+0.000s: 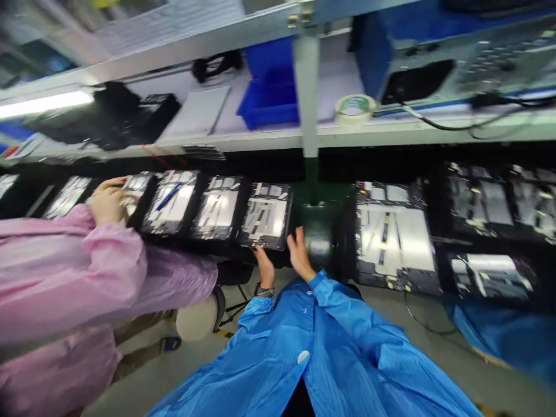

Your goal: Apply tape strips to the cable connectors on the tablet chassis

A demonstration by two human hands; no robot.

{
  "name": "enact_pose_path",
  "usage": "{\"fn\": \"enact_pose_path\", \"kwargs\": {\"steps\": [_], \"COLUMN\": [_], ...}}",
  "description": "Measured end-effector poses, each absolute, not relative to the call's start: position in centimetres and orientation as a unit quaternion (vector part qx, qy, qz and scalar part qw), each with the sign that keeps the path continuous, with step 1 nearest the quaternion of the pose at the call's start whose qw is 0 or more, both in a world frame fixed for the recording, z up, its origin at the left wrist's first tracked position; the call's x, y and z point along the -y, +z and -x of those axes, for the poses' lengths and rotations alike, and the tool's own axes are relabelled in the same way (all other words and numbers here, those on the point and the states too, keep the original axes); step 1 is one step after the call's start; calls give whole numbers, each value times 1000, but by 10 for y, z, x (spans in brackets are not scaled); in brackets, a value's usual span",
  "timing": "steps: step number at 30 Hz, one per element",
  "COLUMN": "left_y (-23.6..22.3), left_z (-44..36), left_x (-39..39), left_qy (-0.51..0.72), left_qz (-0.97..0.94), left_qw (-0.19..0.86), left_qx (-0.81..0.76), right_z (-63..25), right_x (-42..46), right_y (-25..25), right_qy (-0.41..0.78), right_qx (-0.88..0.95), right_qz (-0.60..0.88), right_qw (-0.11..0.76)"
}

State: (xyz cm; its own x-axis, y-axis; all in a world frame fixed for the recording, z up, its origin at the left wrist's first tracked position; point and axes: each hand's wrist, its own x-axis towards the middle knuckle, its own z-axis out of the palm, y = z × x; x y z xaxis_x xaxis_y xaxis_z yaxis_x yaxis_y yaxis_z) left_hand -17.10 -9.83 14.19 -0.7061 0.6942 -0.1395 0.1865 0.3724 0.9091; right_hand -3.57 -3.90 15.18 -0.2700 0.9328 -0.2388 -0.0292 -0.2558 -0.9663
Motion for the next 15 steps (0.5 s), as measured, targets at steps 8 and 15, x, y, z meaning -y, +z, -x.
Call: {"fn": "enact_pose_path", "kwargs": {"steps": [8,15], "left_y": [121,158], "left_z": [112,13], "left_x": [135,93], "left_qy": [298,207], "left_qz": [-302,-440], "left_qw": [335,416], "left_qx": [-841,-769], "right_z": [-203,-336], "right_x": [168,152], "right_y": [184,113], "right_qy": [701,492], "right_qx": [514,53], "right_qz": [434,722], "right_qw": [237,484]}}
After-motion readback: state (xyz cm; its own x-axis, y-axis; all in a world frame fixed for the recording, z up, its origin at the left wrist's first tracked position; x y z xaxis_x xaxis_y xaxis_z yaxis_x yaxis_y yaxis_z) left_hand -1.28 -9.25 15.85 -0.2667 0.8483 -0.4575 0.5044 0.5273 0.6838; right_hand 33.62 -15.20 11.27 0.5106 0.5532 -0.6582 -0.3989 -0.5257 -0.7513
